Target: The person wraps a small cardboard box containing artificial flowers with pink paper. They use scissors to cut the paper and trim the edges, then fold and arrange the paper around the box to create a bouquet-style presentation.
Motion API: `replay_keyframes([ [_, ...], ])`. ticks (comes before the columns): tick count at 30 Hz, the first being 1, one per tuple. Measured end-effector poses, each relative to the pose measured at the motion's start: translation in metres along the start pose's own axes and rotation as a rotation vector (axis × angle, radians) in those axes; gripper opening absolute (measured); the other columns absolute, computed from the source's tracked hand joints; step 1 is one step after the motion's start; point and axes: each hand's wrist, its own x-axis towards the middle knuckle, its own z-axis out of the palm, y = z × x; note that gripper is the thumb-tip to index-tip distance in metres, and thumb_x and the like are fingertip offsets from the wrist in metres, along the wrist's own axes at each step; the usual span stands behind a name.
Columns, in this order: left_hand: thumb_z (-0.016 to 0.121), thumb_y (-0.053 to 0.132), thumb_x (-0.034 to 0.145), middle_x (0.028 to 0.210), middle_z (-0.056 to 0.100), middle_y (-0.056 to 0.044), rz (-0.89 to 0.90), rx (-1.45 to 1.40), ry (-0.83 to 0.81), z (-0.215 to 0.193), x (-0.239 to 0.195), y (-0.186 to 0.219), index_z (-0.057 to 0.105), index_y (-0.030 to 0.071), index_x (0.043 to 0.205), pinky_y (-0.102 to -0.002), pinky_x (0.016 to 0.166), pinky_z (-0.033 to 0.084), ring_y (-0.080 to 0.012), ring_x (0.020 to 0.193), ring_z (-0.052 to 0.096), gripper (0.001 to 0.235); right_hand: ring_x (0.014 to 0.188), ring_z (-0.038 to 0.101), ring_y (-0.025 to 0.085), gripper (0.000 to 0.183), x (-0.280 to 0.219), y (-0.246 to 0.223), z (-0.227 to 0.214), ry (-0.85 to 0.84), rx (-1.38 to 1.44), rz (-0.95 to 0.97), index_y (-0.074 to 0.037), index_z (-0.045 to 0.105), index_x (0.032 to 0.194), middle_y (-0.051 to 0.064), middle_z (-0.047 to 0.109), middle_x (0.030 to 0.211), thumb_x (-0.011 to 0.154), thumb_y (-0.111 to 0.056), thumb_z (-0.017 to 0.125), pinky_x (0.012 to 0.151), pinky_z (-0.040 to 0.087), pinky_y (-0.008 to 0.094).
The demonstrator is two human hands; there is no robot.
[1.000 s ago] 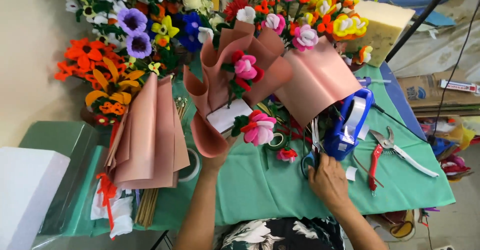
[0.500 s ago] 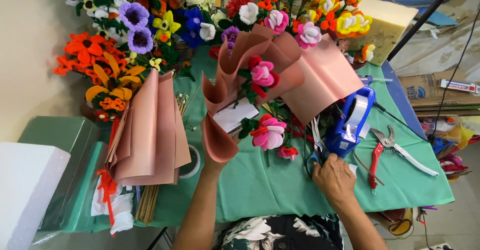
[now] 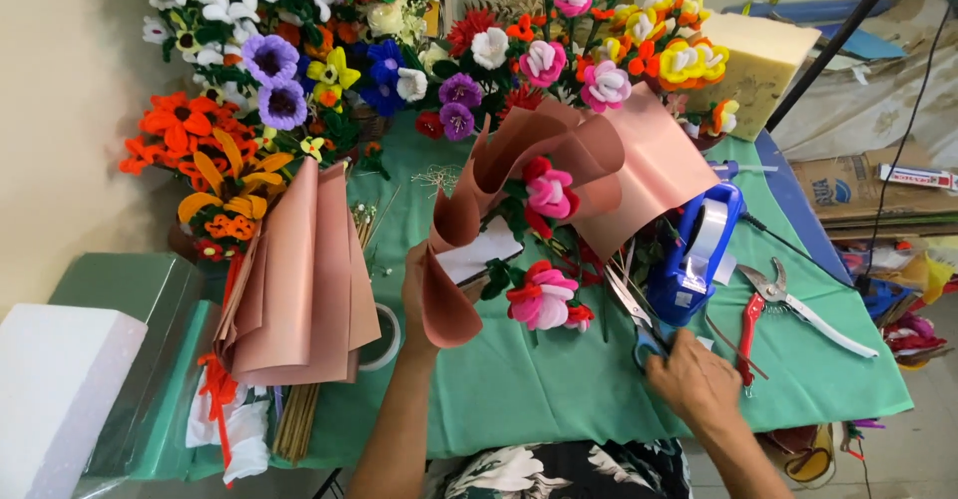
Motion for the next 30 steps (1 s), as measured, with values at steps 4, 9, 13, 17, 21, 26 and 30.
replay_keyframes([
  [4,0.063,0.041,0.091,0.111,0.067,-0.012,-0.138,-0.015,0.154,0.01,0.002,0.007,0.063,0.017,0.121,-0.045,0.077,0.059,-0.0365,0.107,0.066,0.039,0.089,0.072,0.033,0.038,-0.02,0.021,-0.024,-0.006,-0.002,-0.011,-0.012,0.054,0.105,0.013,0.078,0.103,0.09,-0.044,0.043,0.085,0.053,0.046],
  [9,0.061,0.014,0.09,0.159,0.044,-0.013,-0.187,-0.295,-0.234,-0.081,0.066,-0.027,0.035,0.011,0.16,-0.049,0.127,0.023,-0.0349,0.148,0.038,0.075,0.094,0.077,0.025,0.045,-0.026,0.054,-0.041,-0.031,-0.073,-0.044,-0.025,0.054,0.126,0.001,0.079,0.117,0.091,-0.053,0.046,0.075,0.06,0.039],
  [13,0.088,0.008,0.073,0.154,0.042,-0.02,0.754,0.534,-0.455,-0.051,0.03,-0.021,0.031,0.014,0.151,-0.057,0.122,0.039,-0.0402,0.144,0.043,0.097,0.088,0.077,0.02,0.05,-0.028,0.077,-0.052,-0.037,-0.032,-0.109,-0.029,0.053,0.127,-0.001,0.081,0.109,0.089,-0.062,0.049,0.076,0.061,0.036],
  [17,0.1,0.006,0.056,0.139,0.049,-0.013,0.949,0.91,-0.08,-0.02,0.001,-0.021,0.038,0.006,0.15,-0.036,0.096,0.06,-0.03,0.124,0.056,0.112,0.09,0.066,0.028,0.052,-0.018,0.073,-0.046,-0.076,0.702,-0.266,-0.013,0.062,0.118,0.011,0.073,0.103,0.082,-0.05,0.057,0.083,0.046,0.042],
  [21,0.084,0.006,0.082,0.101,0.078,-0.014,0.727,0.607,-0.046,-0.001,-0.003,-0.047,0.075,-0.006,0.099,-0.04,0.087,0.07,-0.024,0.094,0.077,0.023,0.094,0.063,0.026,0.074,0.003,0.016,-0.006,-0.033,1.174,-0.5,-0.013,0.06,0.129,0.013,0.07,0.108,0.073,-0.062,0.053,0.083,0.051,0.042],
  [26,0.089,0.018,0.078,0.114,0.074,-0.008,0.733,0.605,-0.125,0.046,-0.034,-0.024,0.063,0.006,0.125,-0.036,0.088,0.064,-0.0188,0.104,0.071,0.055,0.107,0.07,0.022,0.04,-0.02,-0.072,-0.022,0.184,0.974,-0.703,-0.015,0.055,0.125,0.006,0.07,0.129,0.088,-0.028,0.063,0.083,0.055,0.038],
  [30,0.098,0.008,0.067,0.118,0.072,-0.008,0.81,0.614,-0.104,0.025,-0.018,-0.063,0.057,0.007,0.135,-0.042,0.097,0.057,-0.0133,0.105,0.065,0.079,0.092,0.073,0.032,0.046,-0.033,-0.098,-0.024,0.285,1.03,-0.854,-0.009,0.052,0.125,0.017,0.072,0.127,0.092,-0.035,0.069,0.066,0.055,0.039],
])
